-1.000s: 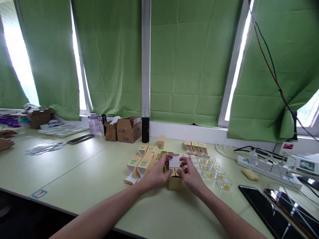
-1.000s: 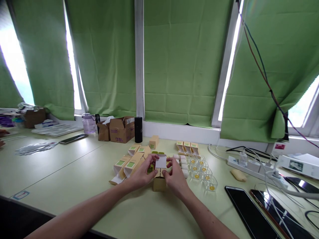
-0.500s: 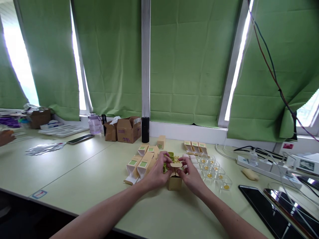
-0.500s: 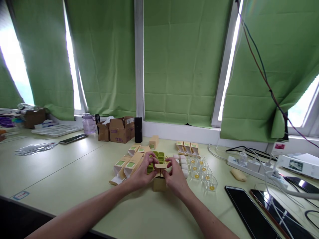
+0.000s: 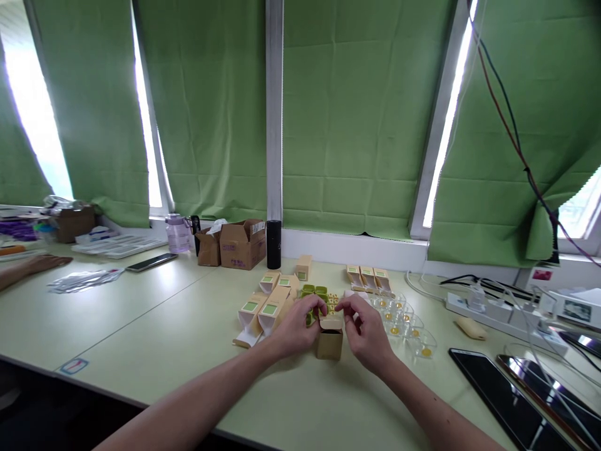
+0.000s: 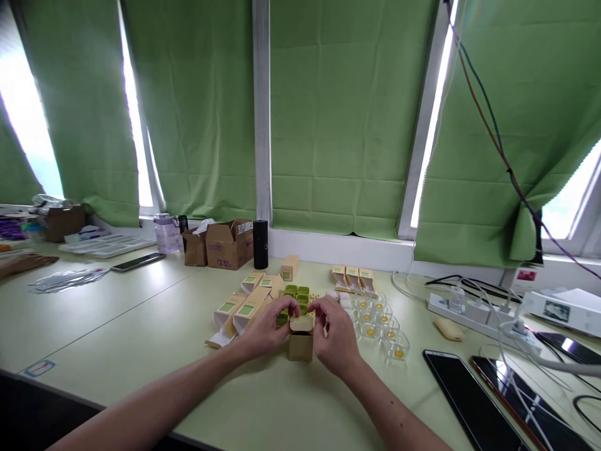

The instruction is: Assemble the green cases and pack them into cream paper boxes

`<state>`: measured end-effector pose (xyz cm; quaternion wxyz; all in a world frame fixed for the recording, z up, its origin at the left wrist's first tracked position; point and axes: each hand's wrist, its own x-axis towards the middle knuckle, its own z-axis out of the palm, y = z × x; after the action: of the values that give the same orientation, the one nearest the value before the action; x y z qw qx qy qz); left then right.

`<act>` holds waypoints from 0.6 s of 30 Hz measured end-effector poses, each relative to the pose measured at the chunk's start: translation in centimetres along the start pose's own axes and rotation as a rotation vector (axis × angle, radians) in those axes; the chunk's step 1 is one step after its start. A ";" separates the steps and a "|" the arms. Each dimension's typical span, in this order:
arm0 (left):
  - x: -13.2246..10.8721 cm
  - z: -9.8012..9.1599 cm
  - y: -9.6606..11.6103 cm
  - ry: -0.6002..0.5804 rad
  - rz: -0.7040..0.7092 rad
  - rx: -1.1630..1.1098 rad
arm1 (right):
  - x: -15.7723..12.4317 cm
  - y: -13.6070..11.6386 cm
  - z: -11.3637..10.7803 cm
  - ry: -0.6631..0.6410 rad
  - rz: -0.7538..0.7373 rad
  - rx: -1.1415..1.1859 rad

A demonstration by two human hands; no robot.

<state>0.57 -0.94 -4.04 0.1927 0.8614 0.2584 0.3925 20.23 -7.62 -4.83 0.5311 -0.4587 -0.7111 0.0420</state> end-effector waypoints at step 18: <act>-0.2 -1.9 0.7 0.046 0.275 0.181 | -0.1 0.0 -1.0 -0.042 -0.273 -0.225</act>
<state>-0.78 -1.36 -2.58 0.0526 0.8934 0.1766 0.4097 21.08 -8.09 -4.45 0.4622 -0.4134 -0.7780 -0.1010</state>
